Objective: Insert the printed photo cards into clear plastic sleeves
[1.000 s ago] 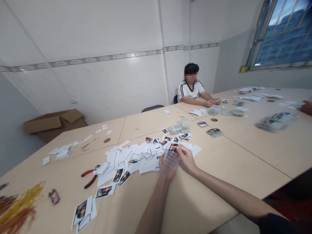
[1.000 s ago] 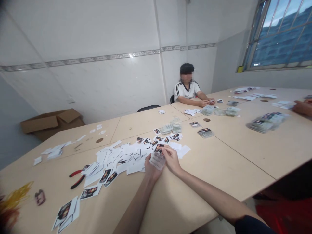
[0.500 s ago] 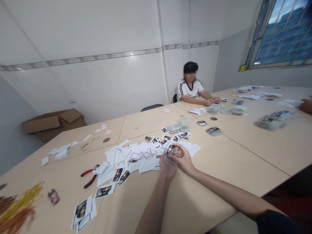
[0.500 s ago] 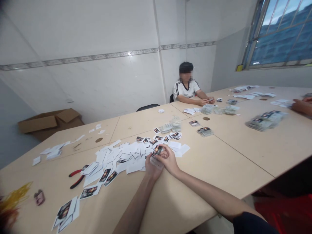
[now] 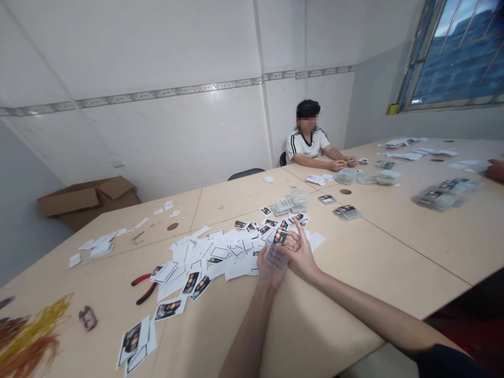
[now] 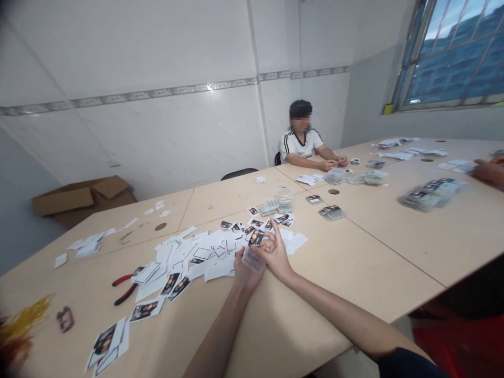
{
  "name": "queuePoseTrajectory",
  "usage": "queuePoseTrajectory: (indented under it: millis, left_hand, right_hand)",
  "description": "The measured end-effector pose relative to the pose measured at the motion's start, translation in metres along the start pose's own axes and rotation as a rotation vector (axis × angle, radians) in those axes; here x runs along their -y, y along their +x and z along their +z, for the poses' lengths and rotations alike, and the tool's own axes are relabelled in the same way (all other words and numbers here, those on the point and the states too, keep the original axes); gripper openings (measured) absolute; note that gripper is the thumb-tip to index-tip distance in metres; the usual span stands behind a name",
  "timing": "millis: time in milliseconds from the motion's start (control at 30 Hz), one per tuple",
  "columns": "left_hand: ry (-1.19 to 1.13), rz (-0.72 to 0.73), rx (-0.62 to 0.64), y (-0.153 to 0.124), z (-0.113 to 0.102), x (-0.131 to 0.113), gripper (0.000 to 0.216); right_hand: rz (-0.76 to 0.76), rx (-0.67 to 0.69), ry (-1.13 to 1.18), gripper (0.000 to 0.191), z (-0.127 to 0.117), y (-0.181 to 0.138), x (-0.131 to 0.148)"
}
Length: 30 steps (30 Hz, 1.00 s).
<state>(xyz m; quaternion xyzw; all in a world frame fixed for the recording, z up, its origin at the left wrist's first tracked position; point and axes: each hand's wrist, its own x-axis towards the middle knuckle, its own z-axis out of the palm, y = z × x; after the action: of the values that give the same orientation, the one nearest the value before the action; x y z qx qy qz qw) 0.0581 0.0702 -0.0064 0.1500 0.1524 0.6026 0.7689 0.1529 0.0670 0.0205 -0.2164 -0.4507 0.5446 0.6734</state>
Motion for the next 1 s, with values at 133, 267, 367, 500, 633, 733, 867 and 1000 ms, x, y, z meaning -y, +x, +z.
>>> queuePoseTrajectory:
  millis: [133, 267, 367, 500, 633, 733, 867, 1000]
  left_hand:
    - [-0.001, -0.039, 0.019, -0.002, 0.0, -0.002, 0.034]
    - [0.007, -0.123, 0.068, -0.004, 0.001, -0.003, 0.047]
    - [-0.005, -0.139, 0.062, -0.005, 0.002, -0.003, 0.045]
    - [-0.023, -0.124, 0.036, -0.005, 0.002, 0.0, 0.04]
    - [-0.024, -0.105, 0.023, -0.003, 0.002, 0.0, 0.043]
    - [-0.004, -0.107, -0.003, -0.003, 0.002, -0.001, 0.043]
    - [0.05, -0.12, -0.028, -0.004, 0.003, 0.0, 0.047]
    - [0.103, -0.123, -0.047, -0.004, 0.001, 0.003, 0.047]
  right_hand:
    - [-0.004, -0.065, -0.022, 0.092, -0.007, 0.009, 0.008]
    - [0.037, -0.08, 0.017, 0.097, -0.013, 0.019, 0.013]
    - [0.115, -0.007, 0.1, 0.099, -0.012, 0.02, 0.015]
    - [0.233, 0.122, 0.227, 0.093, -0.007, 0.015, 0.017]
    - [0.324, 0.209, 0.274, 0.07, -0.012, 0.016, 0.012]
    - [0.324, 0.168, 0.328, 0.048, -0.021, 0.023, 0.005]
    - [0.369, 0.156, 0.422, 0.03, -0.03, 0.029, -0.001]
    - [0.388, 0.144, 0.435, 0.018, -0.031, 0.029, -0.007]
